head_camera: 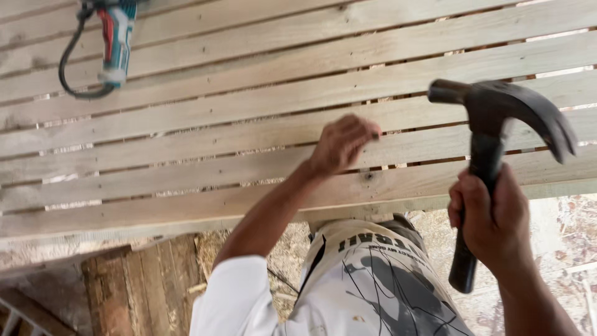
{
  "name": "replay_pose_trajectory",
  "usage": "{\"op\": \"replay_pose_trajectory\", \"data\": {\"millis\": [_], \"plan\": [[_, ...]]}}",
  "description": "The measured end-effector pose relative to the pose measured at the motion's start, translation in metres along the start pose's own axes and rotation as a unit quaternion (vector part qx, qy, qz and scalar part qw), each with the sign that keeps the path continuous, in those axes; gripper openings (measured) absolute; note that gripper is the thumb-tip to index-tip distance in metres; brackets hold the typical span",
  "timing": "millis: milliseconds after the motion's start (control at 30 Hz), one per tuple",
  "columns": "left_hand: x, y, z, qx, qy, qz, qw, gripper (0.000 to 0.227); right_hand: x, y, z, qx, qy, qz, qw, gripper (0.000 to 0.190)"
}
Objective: The person hammers multiple nails into a wooden pallet structure using a hammer while holding the nails in place by hand.
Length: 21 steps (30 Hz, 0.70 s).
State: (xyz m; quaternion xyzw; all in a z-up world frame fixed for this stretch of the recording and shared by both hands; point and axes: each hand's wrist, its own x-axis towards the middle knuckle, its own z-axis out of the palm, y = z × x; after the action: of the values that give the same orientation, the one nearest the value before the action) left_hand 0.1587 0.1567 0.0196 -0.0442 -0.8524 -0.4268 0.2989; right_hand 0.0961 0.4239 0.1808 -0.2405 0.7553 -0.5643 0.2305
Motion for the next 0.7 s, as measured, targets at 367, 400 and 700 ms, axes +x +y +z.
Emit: {"op": "replay_pose_trajectory", "data": {"millis": [367,400,700], "plan": [[-0.027,0.005,-0.002,-0.084,-0.044,-0.093,0.991,0.005,-0.028,0.018,-0.007,-0.047,0.009,0.058,0.997,0.020],[-0.028,0.002,0.002,-0.071,-0.039,-0.078,0.994,0.005,-0.027,0.018,-0.005,-0.062,0.004,0.064,0.996,0.020],[-0.026,-0.003,0.008,-0.016,-0.014,-0.027,0.999,0.012,-0.025,0.008,0.004,-0.112,-0.033,0.036,0.993,0.021]]}}
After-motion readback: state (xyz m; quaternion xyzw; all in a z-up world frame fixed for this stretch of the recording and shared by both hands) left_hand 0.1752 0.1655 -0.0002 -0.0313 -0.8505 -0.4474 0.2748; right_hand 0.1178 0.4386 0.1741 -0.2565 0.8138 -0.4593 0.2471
